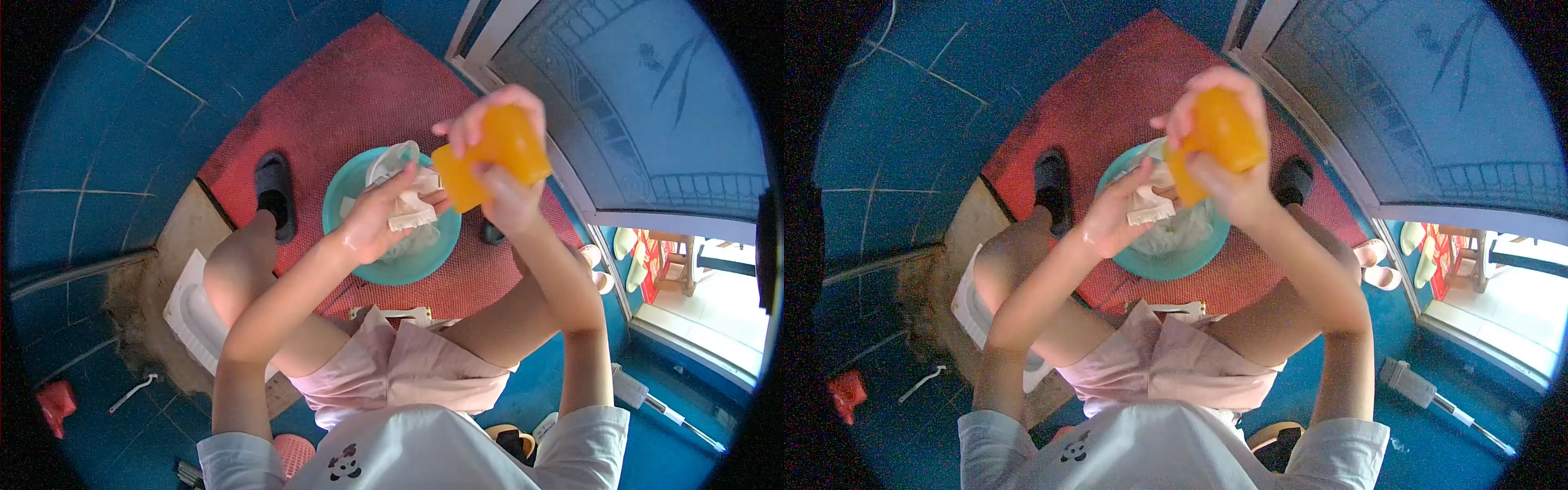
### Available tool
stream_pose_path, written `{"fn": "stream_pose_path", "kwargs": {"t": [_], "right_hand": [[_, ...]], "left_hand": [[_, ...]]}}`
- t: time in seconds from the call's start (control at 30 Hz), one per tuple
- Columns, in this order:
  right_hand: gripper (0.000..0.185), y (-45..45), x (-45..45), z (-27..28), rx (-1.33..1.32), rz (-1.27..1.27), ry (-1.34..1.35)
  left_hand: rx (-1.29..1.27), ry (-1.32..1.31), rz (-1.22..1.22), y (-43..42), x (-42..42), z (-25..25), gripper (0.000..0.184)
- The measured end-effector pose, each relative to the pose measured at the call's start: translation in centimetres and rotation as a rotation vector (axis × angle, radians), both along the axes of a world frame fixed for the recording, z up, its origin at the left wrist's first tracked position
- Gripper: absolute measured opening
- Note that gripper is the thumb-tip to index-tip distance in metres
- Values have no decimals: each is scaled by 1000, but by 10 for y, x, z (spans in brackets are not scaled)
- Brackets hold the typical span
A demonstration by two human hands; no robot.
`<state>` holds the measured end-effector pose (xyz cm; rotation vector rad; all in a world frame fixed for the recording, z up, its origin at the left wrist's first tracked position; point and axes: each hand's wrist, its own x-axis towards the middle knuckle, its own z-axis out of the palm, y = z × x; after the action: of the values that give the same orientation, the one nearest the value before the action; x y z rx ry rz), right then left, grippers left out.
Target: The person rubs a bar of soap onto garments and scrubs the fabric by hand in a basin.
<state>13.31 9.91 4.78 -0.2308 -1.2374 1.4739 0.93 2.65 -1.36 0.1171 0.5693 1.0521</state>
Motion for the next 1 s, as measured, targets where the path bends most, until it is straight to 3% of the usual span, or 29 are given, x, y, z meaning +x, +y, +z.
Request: {"fn": "stream_pose_path", "kwargs": {"t": [0.1, 0.17, 0.3, 0.37, 0.43, 0.5, 0.57, 0.6, 0.73, 0.87, 0.97, 1.0], "right_hand": [[43, -7, -6, -26, 223, -35, -68], [38, -8, -7, -37, 395, -111, -280], [37, -16, -14, -38, 592, -108, -244], [36, -10, -13, -37, 581, -110, -270], [33, -1, -15, -40, 369, -226, -127], [34, -6, -12, -38, 295, -173, -81], [38, -7, -5, -38, 614, -50, -305], [40, -6, -5, -38, 618, -36, -318], [37, -2, -10, -39, 302, -175, -148], [40, -14, -5, -35, 533, -68, -233], [42, 4, -4, -38, 456, -119, -276], [34, 4, -9, -41, 341, -223, -150]], "left_hand": [[30, -56, -84, -5, 1, 6, 36], [37, -58, -97, -3, -2, -3, 34], [12, 70, 0, -4, -2, -7, 33], [13, 65, -14, -5, -2, -4, 29], [18, 60, -38, -6, 2, 5, 26], [89, 259, 15, -10, 4, 25, 26], [114, 339, -20, -11, 0, 19, 26], [132, 414, -60, -12, -1, 16, 25], [148, 314, -44, -12, 3, 15, 24], [195, 377, -100, -11, -5, 11, 23], [128, 340, -45, -13, 5, 29, 22], [90, 296, -20, -13, 7, 36, 21]]}}
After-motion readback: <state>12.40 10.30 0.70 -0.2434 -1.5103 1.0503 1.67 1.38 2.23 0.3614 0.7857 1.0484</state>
